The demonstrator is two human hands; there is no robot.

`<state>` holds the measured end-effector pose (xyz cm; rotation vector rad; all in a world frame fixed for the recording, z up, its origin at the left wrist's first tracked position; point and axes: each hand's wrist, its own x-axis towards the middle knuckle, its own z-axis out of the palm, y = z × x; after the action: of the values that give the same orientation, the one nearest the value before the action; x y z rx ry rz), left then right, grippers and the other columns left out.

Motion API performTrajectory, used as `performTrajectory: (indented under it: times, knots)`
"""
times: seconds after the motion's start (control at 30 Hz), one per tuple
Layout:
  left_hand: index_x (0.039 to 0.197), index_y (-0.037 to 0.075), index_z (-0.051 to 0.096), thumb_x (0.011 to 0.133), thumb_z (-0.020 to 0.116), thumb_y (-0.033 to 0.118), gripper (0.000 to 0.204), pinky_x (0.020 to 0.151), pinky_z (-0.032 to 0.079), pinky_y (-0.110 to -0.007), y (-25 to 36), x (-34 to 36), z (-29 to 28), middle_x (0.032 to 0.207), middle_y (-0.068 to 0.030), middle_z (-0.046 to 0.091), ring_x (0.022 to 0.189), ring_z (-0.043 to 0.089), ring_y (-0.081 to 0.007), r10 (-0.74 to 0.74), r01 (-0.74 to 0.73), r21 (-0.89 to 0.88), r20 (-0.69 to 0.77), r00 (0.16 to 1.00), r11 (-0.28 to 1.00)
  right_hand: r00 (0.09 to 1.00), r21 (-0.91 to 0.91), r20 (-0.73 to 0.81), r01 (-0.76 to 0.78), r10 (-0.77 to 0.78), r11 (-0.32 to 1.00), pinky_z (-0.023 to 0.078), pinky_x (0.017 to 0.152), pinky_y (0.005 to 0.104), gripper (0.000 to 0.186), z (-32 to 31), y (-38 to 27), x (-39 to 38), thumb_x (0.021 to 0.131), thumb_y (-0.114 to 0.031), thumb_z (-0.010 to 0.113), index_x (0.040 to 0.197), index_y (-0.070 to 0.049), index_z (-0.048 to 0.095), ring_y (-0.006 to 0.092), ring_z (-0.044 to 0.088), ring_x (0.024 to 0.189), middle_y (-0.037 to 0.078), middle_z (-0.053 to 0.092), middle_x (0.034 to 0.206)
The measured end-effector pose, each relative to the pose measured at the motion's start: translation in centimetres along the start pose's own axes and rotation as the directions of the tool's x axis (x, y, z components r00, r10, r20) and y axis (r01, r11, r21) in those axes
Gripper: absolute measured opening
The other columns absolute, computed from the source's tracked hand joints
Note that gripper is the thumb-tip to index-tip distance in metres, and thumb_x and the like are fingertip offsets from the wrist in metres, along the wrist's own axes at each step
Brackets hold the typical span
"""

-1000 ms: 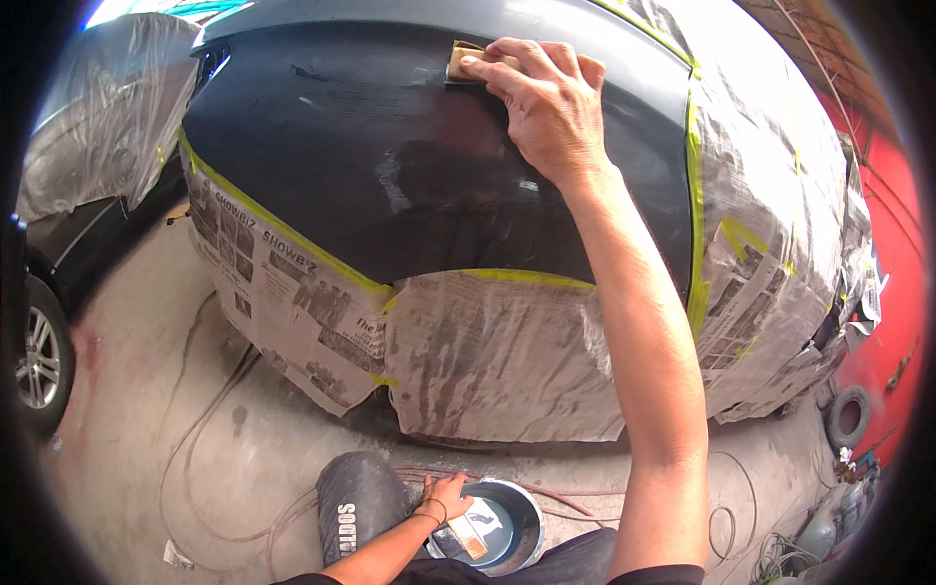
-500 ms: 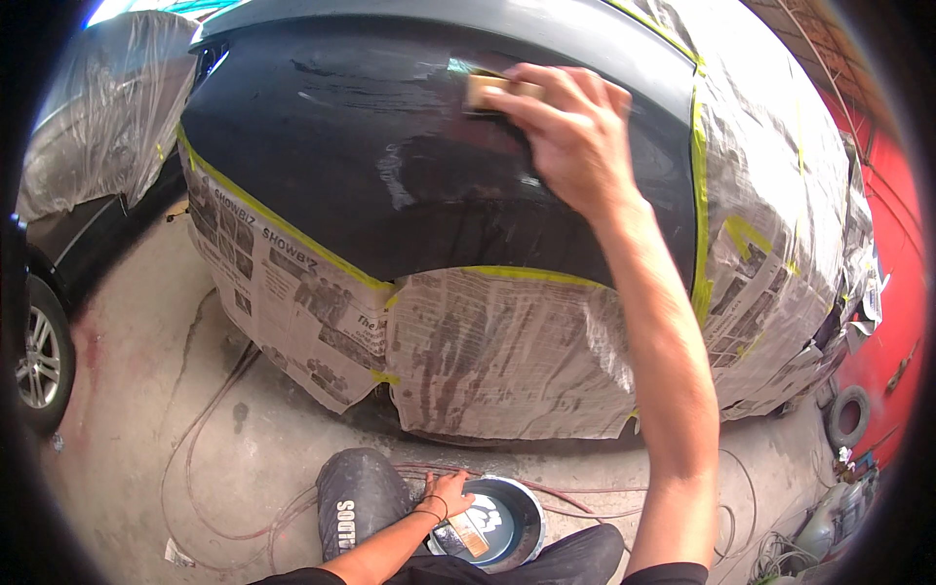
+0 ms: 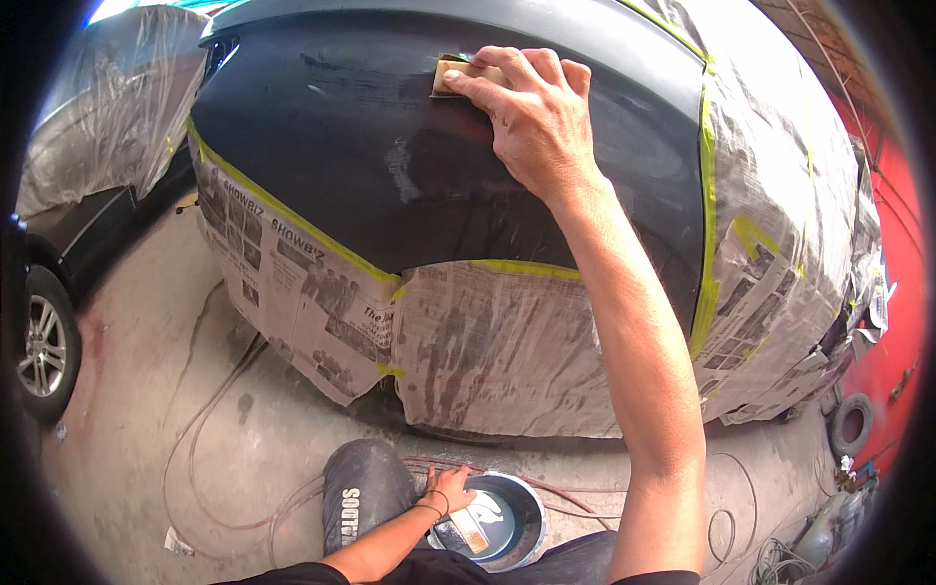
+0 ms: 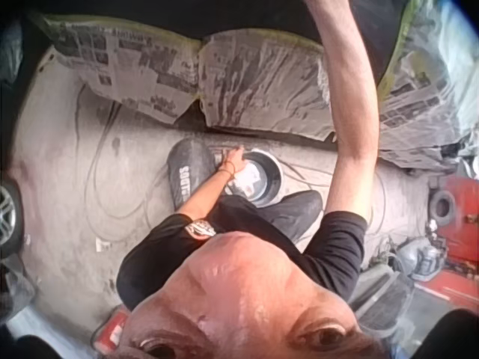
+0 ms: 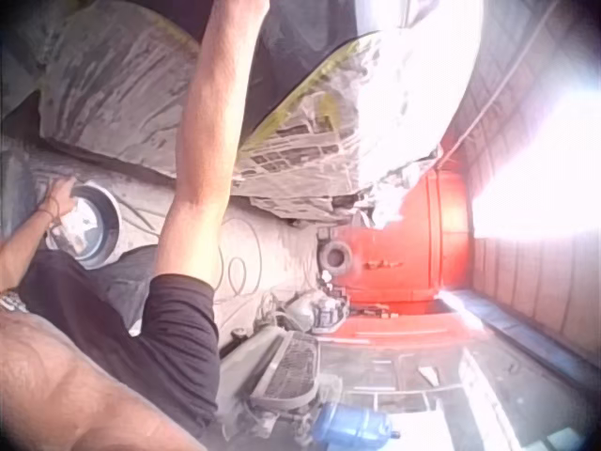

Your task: The person sands a taped-off section of a vehicle panel using a sanding block, dipping the block into a bucket of water between strokes.

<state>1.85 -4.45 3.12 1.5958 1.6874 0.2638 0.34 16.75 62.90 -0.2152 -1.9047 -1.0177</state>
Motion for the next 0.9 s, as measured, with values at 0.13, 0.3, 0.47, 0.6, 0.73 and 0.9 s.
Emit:
performTrajectory:
  times: [0.13, 0.3, 0.47, 0.6, 0.73, 0.9]
  knots:
    - [0.160, 0.016, 0.059, 0.101, 0.075, 0.049, 0.070, 0.138, 0.019, -0.072, -1.1, -0.4, 0.0, 0.141, -0.0177, 0.079, 0.143, 0.068, -0.0378, 0.006, -0.007, -0.016, -0.057, 0.998, 1.000, 1.000, -0.011, 0.016, 0.020, -0.020, 1.000, 0.043, 0.110, 0.0446, 0.035, -1.2, -0.6, -2.5, 0.099, -0.016, 0.080, 0.129, -0.033, 0.088, 0.0212, 0.067, 0.127, -0.007, 0.074, 0.138]
    - [0.160, 0.016, 0.059, 0.100, 0.074, 0.049, 0.070, 0.137, 0.020, -0.073, -0.1, 0.0, 0.3, 0.143, -0.0166, 0.078, 0.144, 0.068, -0.0345, 0.031, -0.030, 0.017, -0.053, 0.998, 0.999, 0.998, -0.018, -0.041, -0.039, 0.038, 0.999, 0.042, 0.110, 0.0442, 0.034, -0.1, -0.8, -0.3, 0.098, -0.016, 0.083, 0.127, -0.033, 0.088, 0.0202, 0.067, 0.124, -0.008, 0.074, 0.134]
    - [0.155, 0.018, 0.063, 0.097, 0.074, 0.047, 0.067, 0.137, 0.020, -0.072, -0.7, 0.1, 0.6, 0.140, -0.0131, 0.079, 0.142, 0.069, -0.0316, 0.024, -0.024, 0.011, -0.046, 0.999, 1.000, 0.995, -0.055, -0.020, -0.103, 0.102, 0.993, 0.044, 0.107, 0.0425, 0.037, -1.6, -4.0, -3.5, 0.094, -0.016, 0.086, 0.127, -0.033, 0.087, 0.0189, 0.067, 0.118, -0.007, 0.073, 0.131]
    - [0.154, 0.018, 0.063, 0.097, 0.076, 0.047, 0.065, 0.135, 0.023, -0.073, -1.2, -0.2, 0.4, 0.141, -0.0140, 0.079, 0.139, 0.071, -0.0330, 0.040, -0.038, 0.021, -0.083, 0.996, 0.999, 0.902, -0.130, -0.051, -0.432, 0.430, 0.892, 0.046, 0.106, 0.0460, 0.035, -5.5, -2.5, -9.8, 0.100, -0.020, 0.085, 0.133, -0.032, 0.085, 0.0221, 0.068, 0.125, -0.002, 0.074, 0.134]
    - [0.155, 0.017, 0.063, 0.097, 0.076, 0.047, 0.066, 0.135, 0.023, -0.072, -0.6, -0.5, 0.0, 0.144, -0.0168, 0.078, 0.141, 0.070, -0.0358, 0.052, -0.048, 0.038, -0.100, 0.994, 0.998, 0.615, -0.259, -0.328, -0.788, 0.717, 0.558, 0.050, 0.100, 0.0542, 0.035, -4.7, -1.3, -12.5, 0.105, -0.032, 0.078, 0.139, -0.025, 0.083, 0.0308, 0.069, 0.126, 0.009, 0.075, 0.130]
    - [0.154, 0.018, 0.063, 0.098, 0.076, 0.045, 0.064, 0.136, 0.023, -0.073, -0.8, -0.1, 0.6, 0.144, -0.0169, 0.078, 0.142, 0.069, -0.0366, 0.077, -0.072, 0.049, -0.097, 0.992, 0.996, 0.877, -0.159, -0.225, -0.464, 0.425, 0.872, 0.048, 0.091, 0.0450, 0.030, 2.7, -11.7, -2.9, 0.093, -0.023, 0.087, 0.122, -0.029, 0.083, 0.0217, 0.071, 0.105, -0.001, 0.072, 0.113]
